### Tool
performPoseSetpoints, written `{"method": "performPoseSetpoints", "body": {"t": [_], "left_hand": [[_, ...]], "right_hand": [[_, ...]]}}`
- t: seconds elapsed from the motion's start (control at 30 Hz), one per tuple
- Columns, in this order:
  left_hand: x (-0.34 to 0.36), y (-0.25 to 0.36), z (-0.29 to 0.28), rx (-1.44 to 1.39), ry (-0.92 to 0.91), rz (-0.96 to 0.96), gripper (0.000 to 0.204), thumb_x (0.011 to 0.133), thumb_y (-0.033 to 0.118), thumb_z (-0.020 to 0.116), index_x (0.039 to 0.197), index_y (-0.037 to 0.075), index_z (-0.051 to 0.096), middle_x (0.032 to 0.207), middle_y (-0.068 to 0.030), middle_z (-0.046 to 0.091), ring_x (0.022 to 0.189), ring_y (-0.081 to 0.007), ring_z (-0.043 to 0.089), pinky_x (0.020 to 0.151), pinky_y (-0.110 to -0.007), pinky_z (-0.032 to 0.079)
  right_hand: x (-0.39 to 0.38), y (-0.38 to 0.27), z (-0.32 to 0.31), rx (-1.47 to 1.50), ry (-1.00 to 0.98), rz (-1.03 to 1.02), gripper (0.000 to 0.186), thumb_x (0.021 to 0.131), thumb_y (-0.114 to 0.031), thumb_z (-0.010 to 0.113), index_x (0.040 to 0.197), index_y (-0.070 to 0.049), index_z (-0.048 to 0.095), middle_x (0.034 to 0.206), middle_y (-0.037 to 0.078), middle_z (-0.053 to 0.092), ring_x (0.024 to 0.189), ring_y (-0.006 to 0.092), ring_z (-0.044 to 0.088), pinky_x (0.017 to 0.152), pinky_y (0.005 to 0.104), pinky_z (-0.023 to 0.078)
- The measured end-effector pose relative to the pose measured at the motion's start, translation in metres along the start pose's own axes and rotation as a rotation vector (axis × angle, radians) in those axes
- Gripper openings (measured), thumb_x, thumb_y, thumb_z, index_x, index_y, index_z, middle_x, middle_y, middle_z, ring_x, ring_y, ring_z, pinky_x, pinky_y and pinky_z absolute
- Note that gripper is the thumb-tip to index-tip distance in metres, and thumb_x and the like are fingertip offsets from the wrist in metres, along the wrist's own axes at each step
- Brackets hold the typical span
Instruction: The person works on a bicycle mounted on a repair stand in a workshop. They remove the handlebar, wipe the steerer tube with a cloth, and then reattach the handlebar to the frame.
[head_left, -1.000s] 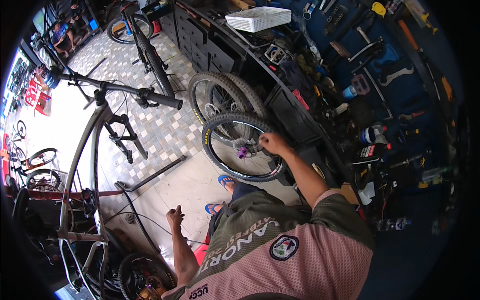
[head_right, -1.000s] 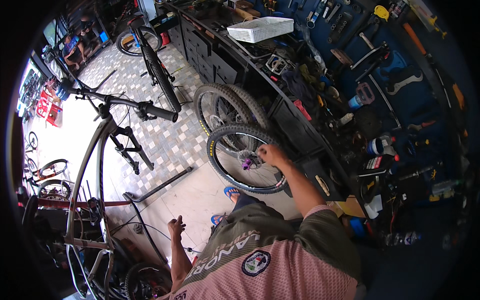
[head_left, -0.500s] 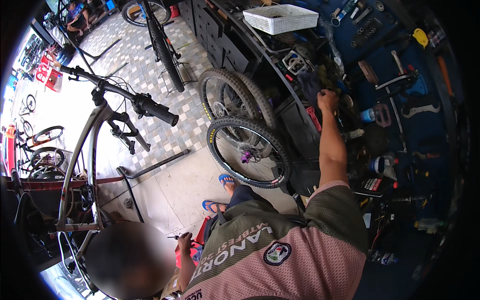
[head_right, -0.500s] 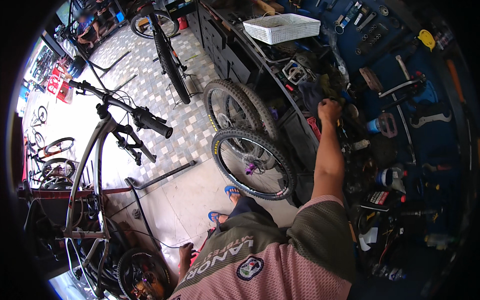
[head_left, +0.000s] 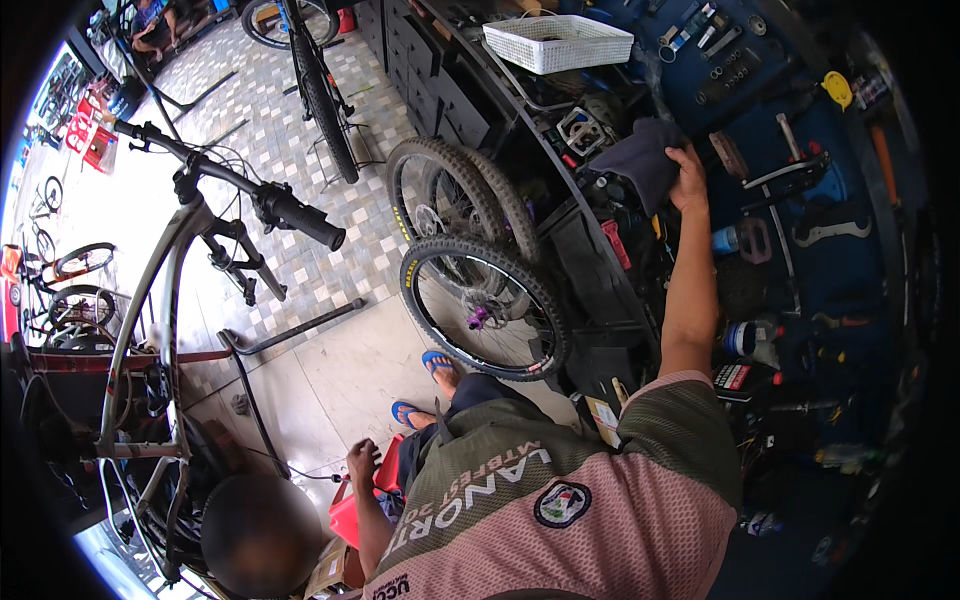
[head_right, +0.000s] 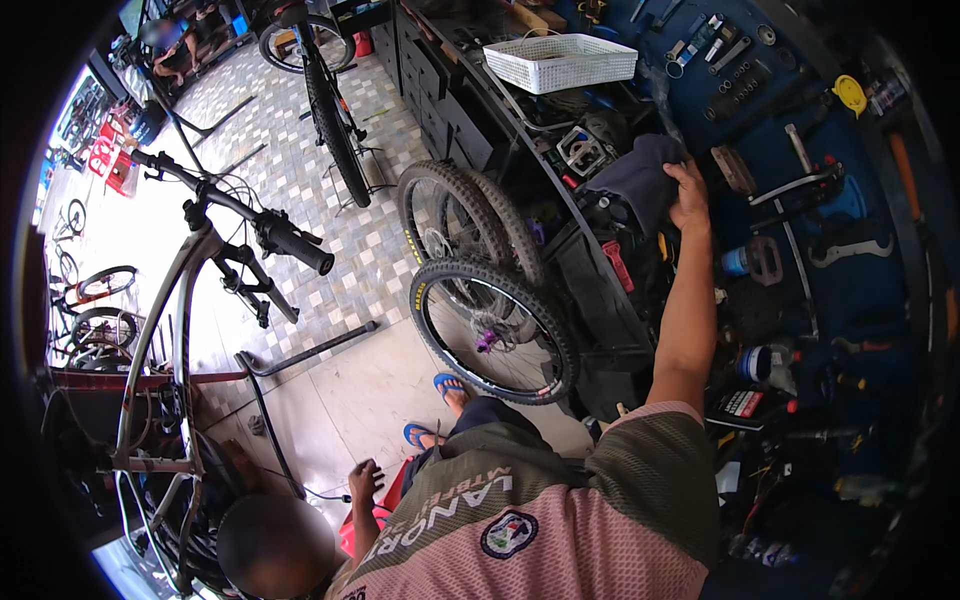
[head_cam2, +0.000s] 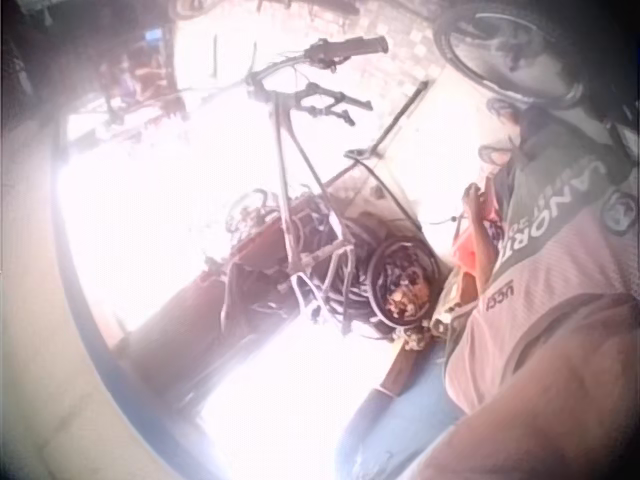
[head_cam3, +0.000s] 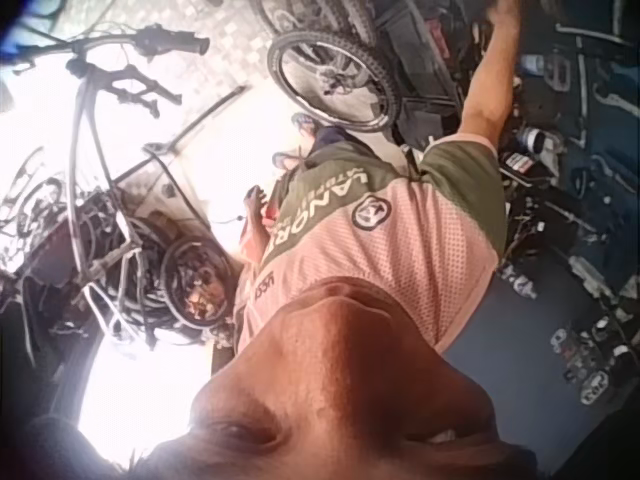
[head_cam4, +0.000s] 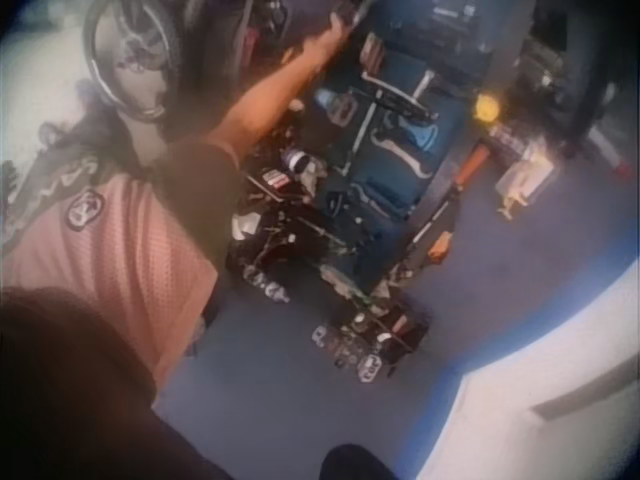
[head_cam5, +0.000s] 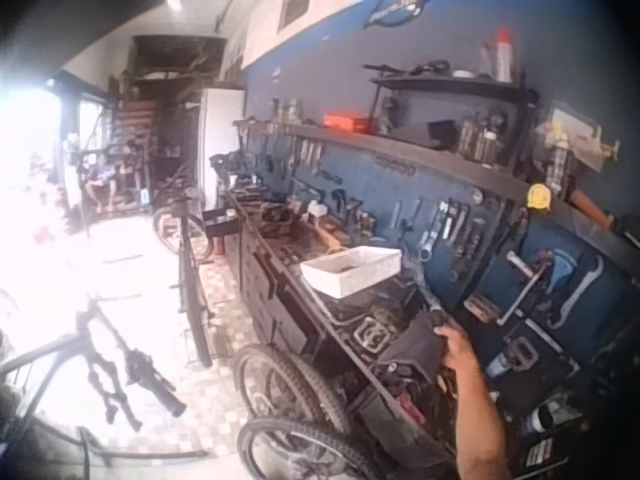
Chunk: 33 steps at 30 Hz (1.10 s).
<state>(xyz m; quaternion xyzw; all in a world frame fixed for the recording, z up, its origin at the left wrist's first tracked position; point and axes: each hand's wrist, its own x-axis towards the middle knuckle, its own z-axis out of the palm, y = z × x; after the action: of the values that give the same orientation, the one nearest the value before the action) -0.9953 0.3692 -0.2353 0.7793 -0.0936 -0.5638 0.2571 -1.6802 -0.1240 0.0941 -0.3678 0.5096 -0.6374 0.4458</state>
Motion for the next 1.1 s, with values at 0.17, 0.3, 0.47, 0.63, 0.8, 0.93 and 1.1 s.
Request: {"method": "performPoseSetpoints", "body": {"t": [0.17,0.3,0.47,0.63,0.8,0.93,1.1], "left_hand": [[0.003,0.016,-0.005,0.022,-0.022,0.126,0.044,0.103,0.034,0.064,0.136,0.005,0.065,0.111,-0.0158,0.076,0.093,-0.0264,0.075,0.071,-0.038,0.060],[0.001,-0.014,-0.018,0.004,-0.044,0.034,0.043,0.102,0.033,0.067,0.133,0.004,0.066,0.108,-0.0154,0.076,0.090,-0.0255,0.076,0.066,-0.037,0.059],[-0.017,-0.076,-0.053,-0.046,-0.020,-0.058,0.042,0.100,0.030,0.067,0.132,0.002,0.066,0.104,-0.0160,0.076,0.083,-0.0244,0.074,0.061,-0.036,0.057],[-0.035,-0.147,-0.089,-0.111,-0.006,-0.127,0.042,0.101,0.033,0.068,0.130,0.003,0.066,0.100,-0.0128,0.075,0.080,-0.0224,0.073,0.061,-0.036,0.058],[-0.046,-0.201,-0.113,-0.230,0.036,-0.155,0.036,0.102,0.027,0.066,0.128,0.001,0.066,0.101,-0.0125,0.074,0.077,-0.0231,0.073,0.058,-0.034,0.057],[-0.044,-0.258,-0.113,-0.273,0.139,-0.056,0.034,0.100,0.024,0.068,0.119,-0.003,0.072,0.097,-0.0127,0.075,0.078,-0.0240,0.074,0.057,-0.031,0.056],[-0.023,-0.344,-0.108,0.008,0.400,0.070,0.042,0.087,0.039,0.070,0.102,0.000,0.076,0.090,-0.0242,0.075,0.085,-0.0359,0.074,0.078,-0.047,0.056]], "right_hand": [[0.001,-0.004,-0.005,-0.805,0.281,-0.547,0.040,0.089,-0.005,0.069,0.129,-0.009,0.066,0.120,0.017,0.069,0.109,0.0354,0.067,0.097,0.0443,0.053],[-0.032,0.032,0.004,-1.542,0.176,-0.643,0.050,0.083,-0.014,0.076,0.131,-0.020,0.066,0.124,0.018,0.069,0.116,0.0421,0.063,0.099,0.0524,0.050],[-0.162,0.146,0.077,-1.940,-0.525,-0.144,0.065,0.081,-0.040,0.080,0.140,-0.018,0.064,0.153,0.020,0.051,0.146,0.0412,0.043,0.117,0.0591,0.037],[-0.316,0.251,0.135,-1.616,-0.985,0.023,0.058,0.084,-0.044,0.076,0.134,-0.016,0.068,0.131,0.020,0.069,0.124,0.0404,0.065,0.104,0.0539,0.051],[-0.430,0.291,0.161,-1.473,-1.445,0.280,0.063,0.088,-0.047,0.073,0.141,-0.015,0.064,0.129,0.019,0.071,0.121,0.0378,0.067,0.103,0.0472,0.052],[-0.457,0.295,0.171,-1.480,-1.543,0.223,0.066,0.088,-0.046,0.074,0.143,-0.011,0.063,0.130,0.020,0.071,0.120,0.0378,0.068,0.102,0.0463,0.053],[-0.476,0.262,0.195,-1.544,-1.552,0.286,0.059,0.089,-0.039,0.075,0.137,-0.007,0.066,0.124,0.021,0.074,0.114,0.0367,0.071,0.097,0.0462,0.056]]}}
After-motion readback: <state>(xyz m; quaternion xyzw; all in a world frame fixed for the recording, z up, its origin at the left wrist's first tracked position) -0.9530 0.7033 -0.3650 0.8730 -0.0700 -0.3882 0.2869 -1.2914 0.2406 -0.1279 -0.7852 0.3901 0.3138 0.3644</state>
